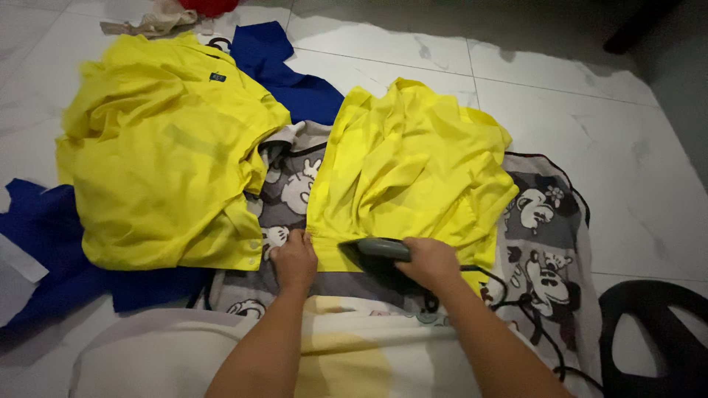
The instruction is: The person irons a blue garment and a yellow shirt on a flat surface on the floor, then hangs the blue garment on a hanger and places it on a rack.
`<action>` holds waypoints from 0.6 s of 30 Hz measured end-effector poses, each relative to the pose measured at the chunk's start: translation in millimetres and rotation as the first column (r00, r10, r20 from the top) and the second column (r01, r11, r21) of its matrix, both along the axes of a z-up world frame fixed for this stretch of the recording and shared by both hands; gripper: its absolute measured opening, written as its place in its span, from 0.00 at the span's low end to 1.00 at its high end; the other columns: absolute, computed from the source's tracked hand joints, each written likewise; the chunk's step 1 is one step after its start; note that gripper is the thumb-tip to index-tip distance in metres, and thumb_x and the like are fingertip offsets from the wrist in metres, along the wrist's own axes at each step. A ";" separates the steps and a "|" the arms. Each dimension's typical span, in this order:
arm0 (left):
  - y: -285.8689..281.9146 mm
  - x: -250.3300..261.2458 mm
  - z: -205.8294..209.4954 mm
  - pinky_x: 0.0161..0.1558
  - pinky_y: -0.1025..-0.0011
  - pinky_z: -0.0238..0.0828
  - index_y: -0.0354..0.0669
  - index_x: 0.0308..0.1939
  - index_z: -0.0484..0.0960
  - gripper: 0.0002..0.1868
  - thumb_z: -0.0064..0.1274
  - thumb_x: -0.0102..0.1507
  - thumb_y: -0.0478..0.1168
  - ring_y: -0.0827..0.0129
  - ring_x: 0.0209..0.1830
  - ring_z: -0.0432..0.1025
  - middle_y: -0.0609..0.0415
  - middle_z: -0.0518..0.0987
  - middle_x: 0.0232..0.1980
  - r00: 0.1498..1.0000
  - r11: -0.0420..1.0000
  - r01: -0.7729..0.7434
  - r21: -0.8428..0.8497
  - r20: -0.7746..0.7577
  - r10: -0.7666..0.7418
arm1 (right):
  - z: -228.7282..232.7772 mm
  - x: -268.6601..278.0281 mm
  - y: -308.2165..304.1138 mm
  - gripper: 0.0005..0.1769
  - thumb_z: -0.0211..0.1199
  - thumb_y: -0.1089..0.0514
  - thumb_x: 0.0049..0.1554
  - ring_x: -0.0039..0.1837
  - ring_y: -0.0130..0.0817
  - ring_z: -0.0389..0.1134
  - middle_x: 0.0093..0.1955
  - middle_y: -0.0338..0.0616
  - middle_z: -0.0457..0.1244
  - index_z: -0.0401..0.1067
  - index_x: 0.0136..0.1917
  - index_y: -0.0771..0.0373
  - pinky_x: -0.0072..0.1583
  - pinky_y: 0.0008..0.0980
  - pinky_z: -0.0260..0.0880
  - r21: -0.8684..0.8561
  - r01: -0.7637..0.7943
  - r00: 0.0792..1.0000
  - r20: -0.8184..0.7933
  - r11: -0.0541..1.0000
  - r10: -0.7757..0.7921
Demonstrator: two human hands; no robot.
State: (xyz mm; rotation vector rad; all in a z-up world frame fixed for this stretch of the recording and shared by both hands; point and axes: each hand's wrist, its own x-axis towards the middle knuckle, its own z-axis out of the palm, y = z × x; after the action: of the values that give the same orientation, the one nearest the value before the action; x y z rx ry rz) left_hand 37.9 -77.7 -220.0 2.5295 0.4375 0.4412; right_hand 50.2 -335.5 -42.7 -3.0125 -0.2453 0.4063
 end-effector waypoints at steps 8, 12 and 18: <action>-0.5 -0.6 -1.9 0.49 0.48 0.62 0.41 0.60 0.71 0.18 0.44 0.70 0.45 0.45 0.36 0.77 0.41 0.84 0.35 0.992 0.992 -0.056 -0.111 0.111 0.068 | -7.4 1.9 64.3 0.20 0.71 0.43 0.48 0.52 0.50 0.72 0.46 0.49 0.71 0.76 0.50 0.52 0.54 0.50 0.72 0.054 0.002 1.000 0.011 0.999 -0.003; 1.9 1.9 -3.7 0.49 0.48 0.63 0.44 0.62 0.70 0.18 0.44 0.70 0.47 0.43 0.38 0.77 0.40 0.83 0.35 0.991 0.989 -0.132 -0.074 0.012 0.133 | -4.3 0.1 74.1 0.20 0.71 0.42 0.49 0.51 0.49 0.72 0.46 0.48 0.71 0.76 0.50 0.53 0.53 0.50 0.72 0.053 -0.015 0.999 0.040 0.999 0.013; 3.9 -3.2 -0.3 0.49 0.48 0.63 0.42 0.58 0.71 0.16 0.45 0.70 0.45 0.43 0.41 0.76 0.39 0.83 0.38 0.987 0.987 -0.109 -0.122 0.105 0.122 | 1.8 -1.8 75.6 0.19 0.70 0.43 0.50 0.52 0.50 0.72 0.47 0.48 0.71 0.76 0.52 0.52 0.54 0.50 0.72 0.044 0.012 1.000 0.018 0.999 -0.012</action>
State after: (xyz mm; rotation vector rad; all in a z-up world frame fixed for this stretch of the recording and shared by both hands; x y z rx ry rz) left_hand 34.7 -73.8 -220.3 2.3623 0.5527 0.5812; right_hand 48.4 -260.0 -40.9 -2.9744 -0.2342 0.3679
